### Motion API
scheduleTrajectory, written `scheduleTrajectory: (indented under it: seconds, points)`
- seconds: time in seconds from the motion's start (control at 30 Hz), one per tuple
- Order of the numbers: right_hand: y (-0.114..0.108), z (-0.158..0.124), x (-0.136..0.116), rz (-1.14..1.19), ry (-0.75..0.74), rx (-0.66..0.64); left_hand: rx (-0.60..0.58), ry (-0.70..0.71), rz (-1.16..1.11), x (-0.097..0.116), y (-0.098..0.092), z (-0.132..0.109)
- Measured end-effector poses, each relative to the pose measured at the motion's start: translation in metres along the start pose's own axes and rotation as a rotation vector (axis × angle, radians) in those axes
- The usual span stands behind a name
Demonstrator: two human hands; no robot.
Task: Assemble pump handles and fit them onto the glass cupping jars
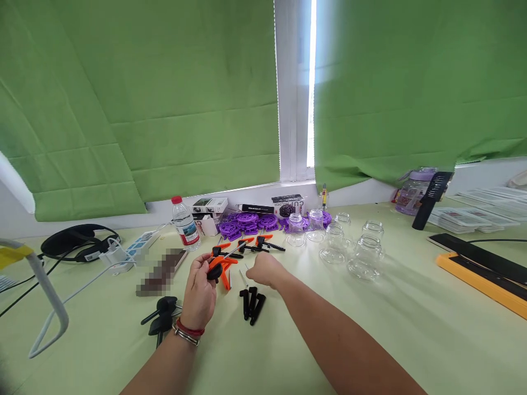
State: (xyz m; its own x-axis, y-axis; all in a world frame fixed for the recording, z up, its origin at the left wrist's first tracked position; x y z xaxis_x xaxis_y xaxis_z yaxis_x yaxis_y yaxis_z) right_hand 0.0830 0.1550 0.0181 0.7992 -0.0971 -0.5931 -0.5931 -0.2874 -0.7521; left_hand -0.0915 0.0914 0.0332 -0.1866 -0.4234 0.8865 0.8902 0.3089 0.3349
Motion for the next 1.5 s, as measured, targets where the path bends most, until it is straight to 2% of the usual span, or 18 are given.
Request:
scheduleTrajectory:
  seconds: [0.1,0.17,0.3,0.4,0.57,0.77,0.97,1.17,1.37,1.43,1.5]
  points:
    - [-0.02,-0.015,0.008,0.117,-0.054,-0.126,0.007,-0.068,-0.026,-0.002,0.005,-0.004]
    - [-0.038,-0.029,0.004,0.229,-0.151,-0.19,-0.045,-0.137,-0.061,-0.005,0.014,-0.01]
    - [-0.08,-0.053,-0.007,0.382,-0.332,-0.058,-0.184,-0.22,-0.141,-0.009,0.034,-0.023]
    - [-0.09,-0.064,-0.018,0.457,-0.417,0.011,-0.289,-0.251,-0.195,-0.01,0.047,-0.033]
    - [-0.08,-0.072,-0.033,0.471,-0.555,0.055,-0.402,-0.311,-0.253,-0.014,0.061,-0.046]
    - [-0.061,-0.071,-0.034,0.535,-0.543,0.06,-0.503,-0.339,-0.297,-0.018,0.071,-0.054]
    - [-0.071,-0.084,-0.036,0.512,-0.531,0.142,-0.527,-0.319,-0.31,-0.019,0.072,-0.055]
    - [-0.068,-0.086,-0.037,0.441,-0.487,0.132,-0.533,-0.34,-0.331,-0.017,0.073,-0.056]
    - [-0.052,-0.081,-0.038,0.355,-0.496,0.1,-0.598,-0.353,-0.284,-0.018,0.076,-0.061]
    - [-0.044,-0.081,-0.04,0.33,-0.524,0.062,-0.579,-0.348,-0.286,-0.017,0.075,-0.059]
    - [-0.039,-0.086,-0.047,0.299,-0.616,0.037,-0.532,-0.333,-0.306,-0.016,0.072,-0.054]
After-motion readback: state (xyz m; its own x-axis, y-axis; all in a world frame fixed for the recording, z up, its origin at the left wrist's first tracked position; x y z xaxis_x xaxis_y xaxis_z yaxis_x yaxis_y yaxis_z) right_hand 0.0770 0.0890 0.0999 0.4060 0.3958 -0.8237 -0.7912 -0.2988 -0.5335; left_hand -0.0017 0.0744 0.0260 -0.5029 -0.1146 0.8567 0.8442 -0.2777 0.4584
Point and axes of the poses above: each hand's wrist, its own z-axis towards the middle knuckle, its own y-axis out of the palm, x = y × z, the point moved 9 cm from there along z, towards the middle knuckle, and after that the axes turned 8 degrees about y, right-handed, at the moved point
